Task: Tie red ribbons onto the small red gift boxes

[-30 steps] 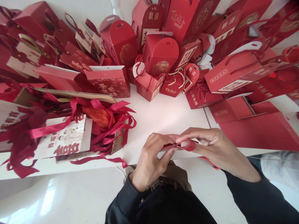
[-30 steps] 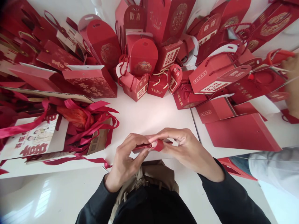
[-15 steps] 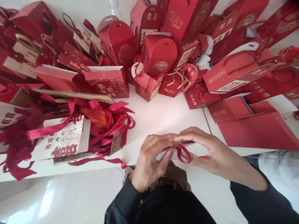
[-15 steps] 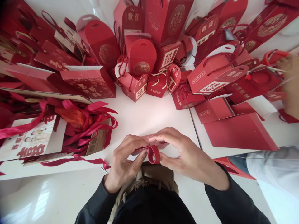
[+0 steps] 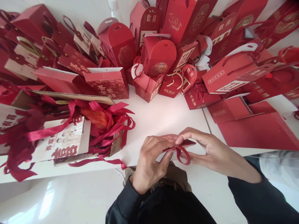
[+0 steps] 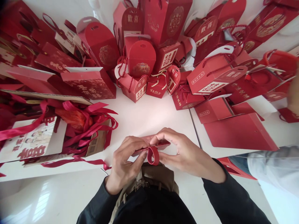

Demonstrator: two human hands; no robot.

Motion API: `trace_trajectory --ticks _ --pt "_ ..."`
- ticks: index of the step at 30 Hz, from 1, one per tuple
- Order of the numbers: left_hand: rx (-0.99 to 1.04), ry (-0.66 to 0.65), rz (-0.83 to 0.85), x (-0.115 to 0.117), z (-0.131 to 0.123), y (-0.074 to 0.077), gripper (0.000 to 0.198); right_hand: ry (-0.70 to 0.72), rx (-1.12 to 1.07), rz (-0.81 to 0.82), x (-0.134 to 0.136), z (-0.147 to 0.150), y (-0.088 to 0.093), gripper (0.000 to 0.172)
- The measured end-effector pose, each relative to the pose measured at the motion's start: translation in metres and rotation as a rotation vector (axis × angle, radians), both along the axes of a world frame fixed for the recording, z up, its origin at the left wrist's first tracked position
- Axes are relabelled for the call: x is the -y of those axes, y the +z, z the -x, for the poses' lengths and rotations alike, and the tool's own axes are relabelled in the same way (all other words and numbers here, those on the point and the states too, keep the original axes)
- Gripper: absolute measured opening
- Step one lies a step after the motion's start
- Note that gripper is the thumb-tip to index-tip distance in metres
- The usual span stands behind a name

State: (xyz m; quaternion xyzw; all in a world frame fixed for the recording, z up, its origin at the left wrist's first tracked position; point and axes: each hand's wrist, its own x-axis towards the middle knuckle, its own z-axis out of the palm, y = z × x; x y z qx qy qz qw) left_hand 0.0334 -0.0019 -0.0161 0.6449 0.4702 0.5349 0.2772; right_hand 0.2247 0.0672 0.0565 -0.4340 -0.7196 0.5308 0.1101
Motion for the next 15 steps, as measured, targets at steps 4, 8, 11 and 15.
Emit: trace_trajectory --ticks 4,8,11,15 --pt "-0.002 0.010 0.007 0.001 -0.001 -0.001 0.014 0.005 -0.033 0.013 0.000 0.001 -0.002 0.014" --pt "-0.002 -0.025 0.023 0.003 -0.002 -0.004 0.025 -0.014 -0.043 -0.022 0.003 -0.002 -0.005 0.014" --pt "0.018 -0.035 0.037 0.004 -0.003 -0.005 0.025 -0.022 -0.046 -0.049 0.005 -0.001 -0.007 0.012" --pt "0.102 0.005 0.087 0.006 -0.006 0.000 0.019 -0.036 -0.056 -0.059 0.006 0.000 -0.010 0.008"
